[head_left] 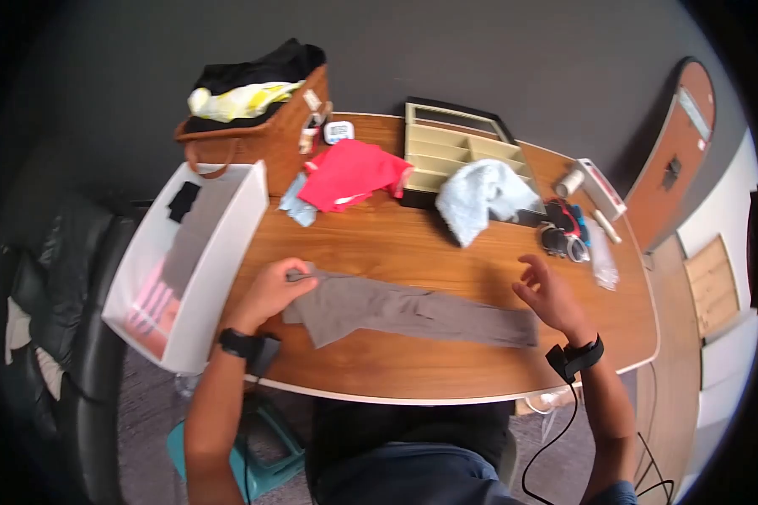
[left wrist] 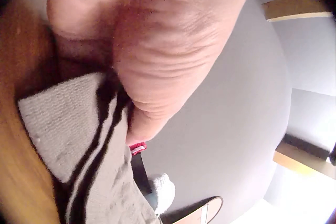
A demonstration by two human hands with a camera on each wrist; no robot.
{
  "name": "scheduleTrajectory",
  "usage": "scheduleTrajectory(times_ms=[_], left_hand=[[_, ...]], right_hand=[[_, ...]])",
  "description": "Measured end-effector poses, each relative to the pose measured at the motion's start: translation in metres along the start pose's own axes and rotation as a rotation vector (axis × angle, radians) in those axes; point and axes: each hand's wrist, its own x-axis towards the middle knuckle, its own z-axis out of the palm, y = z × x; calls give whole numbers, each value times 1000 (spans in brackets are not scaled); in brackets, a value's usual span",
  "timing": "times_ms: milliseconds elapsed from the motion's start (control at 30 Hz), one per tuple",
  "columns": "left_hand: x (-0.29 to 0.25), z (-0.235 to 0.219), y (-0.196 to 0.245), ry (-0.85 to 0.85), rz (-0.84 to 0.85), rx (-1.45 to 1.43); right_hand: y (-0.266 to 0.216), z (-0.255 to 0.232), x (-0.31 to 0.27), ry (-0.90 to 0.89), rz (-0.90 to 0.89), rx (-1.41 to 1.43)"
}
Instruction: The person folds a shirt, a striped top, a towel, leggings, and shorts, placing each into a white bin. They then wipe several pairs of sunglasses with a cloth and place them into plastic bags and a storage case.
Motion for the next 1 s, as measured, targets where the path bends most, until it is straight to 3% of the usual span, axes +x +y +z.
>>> scheduleTrajectory(times_ms=[67,133,200,267,300,333,400,433,467,533,567,633,767,867,967,1000], left_hand=[[6,4,-16,1,32,-149],[8,5,-21,-10,17,-138],[11,8,-24,3,47,-241],[11,11,-20,6,69,-240],[10,10,-19,22,87,-247],[9,8,-20,28,89,-235],[5,6,-22,-4,31,-296],[-3,3,-10,-25,14,-296],[-6,5,-8,-14,8,-298],[-12,11,-5,-96,-55,-253],[-12,20,0,-136,40,-281],[-12,40,20,-214,57,-324],[4,78,37,-385,165,-325],[8,88,40,-424,97,-303],[1,77,42,-374,-89,-396],[-2,76,38,-357,-161,-507]], right_hand=[[29,-12,-26,50,122,-147],[44,-8,-48,10,382,-221],[40,2,-56,31,394,-178],[26,11,-57,-51,382,-18],[36,21,-56,-46,216,-47],[41,21,-54,-43,209,-36],[52,15,-48,-115,222,463],[68,15,-44,63,157,579],[66,4,-41,53,150,578],[52,-28,-33,305,235,822],[46,-36,-26,349,139,869],[9,-49,-18,413,22,833],[-72,-22,-8,98,-173,768],[-109,32,-4,-247,-360,750],[-103,47,0,-291,-399,507],[-81,50,3,-148,-253,488]])
